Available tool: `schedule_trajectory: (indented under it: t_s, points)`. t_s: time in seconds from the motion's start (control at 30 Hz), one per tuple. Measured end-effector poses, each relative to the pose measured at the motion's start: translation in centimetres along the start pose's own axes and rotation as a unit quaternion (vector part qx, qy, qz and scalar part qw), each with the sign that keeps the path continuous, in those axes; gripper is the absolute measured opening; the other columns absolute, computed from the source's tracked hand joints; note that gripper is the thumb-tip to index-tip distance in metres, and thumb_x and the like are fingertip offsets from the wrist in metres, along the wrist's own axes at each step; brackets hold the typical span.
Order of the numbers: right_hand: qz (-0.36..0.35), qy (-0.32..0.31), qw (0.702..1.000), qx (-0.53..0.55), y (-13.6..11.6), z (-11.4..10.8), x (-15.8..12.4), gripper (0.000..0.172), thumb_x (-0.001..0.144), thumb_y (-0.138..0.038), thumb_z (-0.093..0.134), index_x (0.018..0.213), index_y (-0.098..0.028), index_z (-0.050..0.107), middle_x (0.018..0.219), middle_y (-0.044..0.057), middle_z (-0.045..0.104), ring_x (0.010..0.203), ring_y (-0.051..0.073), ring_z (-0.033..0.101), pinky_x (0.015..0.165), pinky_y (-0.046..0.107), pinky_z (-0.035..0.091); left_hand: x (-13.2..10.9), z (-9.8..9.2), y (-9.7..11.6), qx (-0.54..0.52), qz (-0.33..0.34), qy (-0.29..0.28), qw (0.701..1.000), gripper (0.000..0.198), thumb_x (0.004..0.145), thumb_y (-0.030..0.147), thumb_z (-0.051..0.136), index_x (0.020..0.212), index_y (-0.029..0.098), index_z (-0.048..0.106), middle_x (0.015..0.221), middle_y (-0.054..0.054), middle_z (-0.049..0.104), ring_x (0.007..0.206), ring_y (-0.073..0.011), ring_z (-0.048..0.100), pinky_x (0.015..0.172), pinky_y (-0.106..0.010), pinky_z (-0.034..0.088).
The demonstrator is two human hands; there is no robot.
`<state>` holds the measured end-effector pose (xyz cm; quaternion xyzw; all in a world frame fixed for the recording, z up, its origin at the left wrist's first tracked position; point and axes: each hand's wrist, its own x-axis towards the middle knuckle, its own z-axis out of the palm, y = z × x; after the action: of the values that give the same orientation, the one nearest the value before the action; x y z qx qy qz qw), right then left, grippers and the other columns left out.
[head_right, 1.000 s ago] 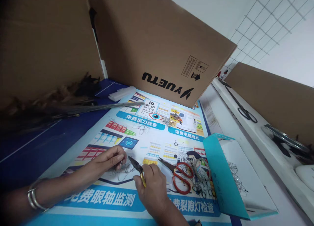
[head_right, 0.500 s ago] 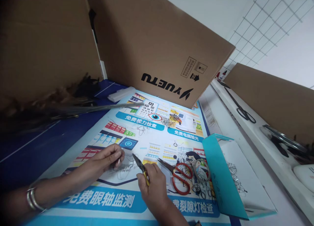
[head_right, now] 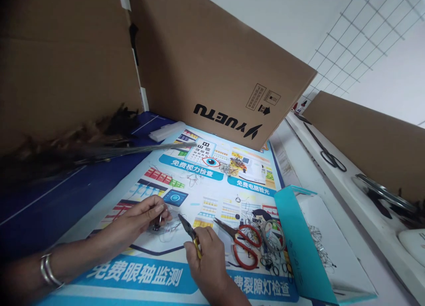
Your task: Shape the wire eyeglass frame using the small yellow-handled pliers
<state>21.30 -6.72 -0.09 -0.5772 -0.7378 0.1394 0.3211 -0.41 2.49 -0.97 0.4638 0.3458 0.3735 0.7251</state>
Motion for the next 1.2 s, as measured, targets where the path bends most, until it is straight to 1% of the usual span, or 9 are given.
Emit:
schedule_trajectory:
  t_s: [0.2, 0.43, 0.53, 0.67, 0.77, 0.83, 0.93, 1.07, 1.2]
  points:
    - [-0.060, -0.045, 0.993, -0.088, -0.58, 0.22, -0.48, 0.023, 0.091, -0.034, 0.053, 0.109, -0.019, 0.059, 0.093, 0.008, 0.067, 0.082, 0.023, 0.064, 0.067, 0.032, 0.051, -0.14, 0.36, 0.65, -0.063, -0.031, 0.010, 0.998, 0.026, 0.092, 0.046, 0.059, 0.081, 0.022, 0.055, 0.080, 0.000, 0.065, 0.077, -0.0175, 0.054, 0.074, -0.030, 0.041]
    - [-0.053, -0.068, 0.985, -0.146, -0.97, 0.45, -0.55, 0.024, 0.088, -0.036, 0.060, 0.108, -0.022, 0.060, 0.092, 0.006, 0.068, 0.083, 0.023, 0.064, 0.067, 0.030, 0.050, -0.32, 0.22, 0.16, -0.106, -0.022, -0.009, 0.994, 0.021, 0.094, 0.040, 0.058, 0.083, 0.022, 0.059, 0.082, 0.001, 0.064, 0.080, -0.0164, 0.056, 0.076, -0.028, 0.042]
    - [-0.051, -0.061, 0.986, -0.144, -0.98, 0.44, -0.44, 0.022, 0.090, -0.036, 0.058, 0.107, -0.021, 0.060, 0.091, 0.006, 0.067, 0.083, 0.022, 0.064, 0.067, 0.029, 0.050, -0.48, 0.34, 0.13, -0.115, -0.031, -0.008, 0.993, 0.020, 0.092, 0.039, 0.061, 0.083, 0.022, 0.059, 0.081, 0.001, 0.063, 0.081, -0.0172, 0.058, 0.076, -0.029, 0.042]
    - [-0.047, -0.046, 0.988, -0.142, -0.88, 0.41, -0.47, 0.022, 0.091, -0.036, 0.056, 0.106, -0.020, 0.060, 0.091, 0.008, 0.067, 0.081, 0.024, 0.065, 0.064, 0.030, 0.051, -0.47, 0.47, 0.28, -0.114, -0.035, -0.014, 0.993, 0.019, 0.091, 0.039, 0.063, 0.084, 0.022, 0.059, 0.081, 0.001, 0.062, 0.087, -0.0191, 0.060, 0.081, -0.030, 0.041]
    - [-0.049, -0.032, 0.991, -0.124, -0.66, 0.40, -0.50, 0.024, 0.093, -0.036, 0.052, 0.108, -0.019, 0.060, 0.091, 0.009, 0.067, 0.080, 0.024, 0.065, 0.064, 0.031, 0.052, -0.47, 0.47, 0.38, -0.102, -0.034, -0.023, 0.994, 0.020, 0.091, 0.040, 0.062, 0.082, 0.022, 0.058, 0.078, 0.002, 0.061, 0.082, -0.0180, 0.058, 0.078, -0.029, 0.041]
    - [-0.045, -0.012, 0.993, -0.111, -0.47, 0.39, -0.46, 0.026, 0.093, -0.036, 0.050, 0.109, -0.018, 0.060, 0.092, 0.010, 0.067, 0.080, 0.024, 0.065, 0.066, 0.032, 0.053, -0.55, 0.43, 0.42, -0.085, -0.035, -0.035, 0.995, 0.022, 0.092, 0.041, 0.061, 0.081, 0.022, 0.058, 0.077, 0.001, 0.061, 0.079, -0.0173, 0.055, 0.075, -0.028, 0.040]
    - [-0.025, 0.010, 0.996, -0.088, -0.22, 0.34, -0.31, 0.026, 0.094, -0.035, 0.049, 0.109, -0.017, 0.060, 0.092, 0.011, 0.067, 0.080, 0.024, 0.065, 0.068, 0.032, 0.054, -0.66, 0.31, 0.45, -0.059, -0.031, -0.060, 0.996, 0.023, 0.093, 0.041, 0.058, 0.081, 0.021, 0.058, 0.081, 0.000, 0.063, 0.084, -0.0187, 0.055, 0.079, -0.030, 0.040]
    - [-0.003, 0.004, 0.999, -0.049, -0.09, 0.16, -0.04, 0.023, 0.094, -0.032, 0.047, 0.105, -0.017, 0.061, 0.089, 0.010, 0.065, 0.079, 0.022, 0.064, 0.069, 0.030, 0.054, -0.57, 0.09, 0.40, -0.015, -0.025, -0.075, 0.997, 0.023, 0.095, 0.040, 0.056, 0.083, 0.021, 0.059, 0.086, -0.002, 0.065, 0.089, -0.0206, 0.057, 0.083, -0.032, 0.041]
    - [0.000, -0.007, 0.999, -0.038, -0.25, -0.04, 0.14, 0.023, 0.093, -0.031, 0.048, 0.104, -0.017, 0.062, 0.088, 0.009, 0.065, 0.079, 0.021, 0.063, 0.069, 0.030, 0.054, -0.43, 0.00, 0.18, 0.007, -0.008, -0.077, 0.997, 0.024, 0.095, 0.042, 0.054, 0.084, 0.021, 0.060, 0.084, -0.002, 0.065, 0.086, -0.0207, 0.058, 0.081, -0.032, 0.042]
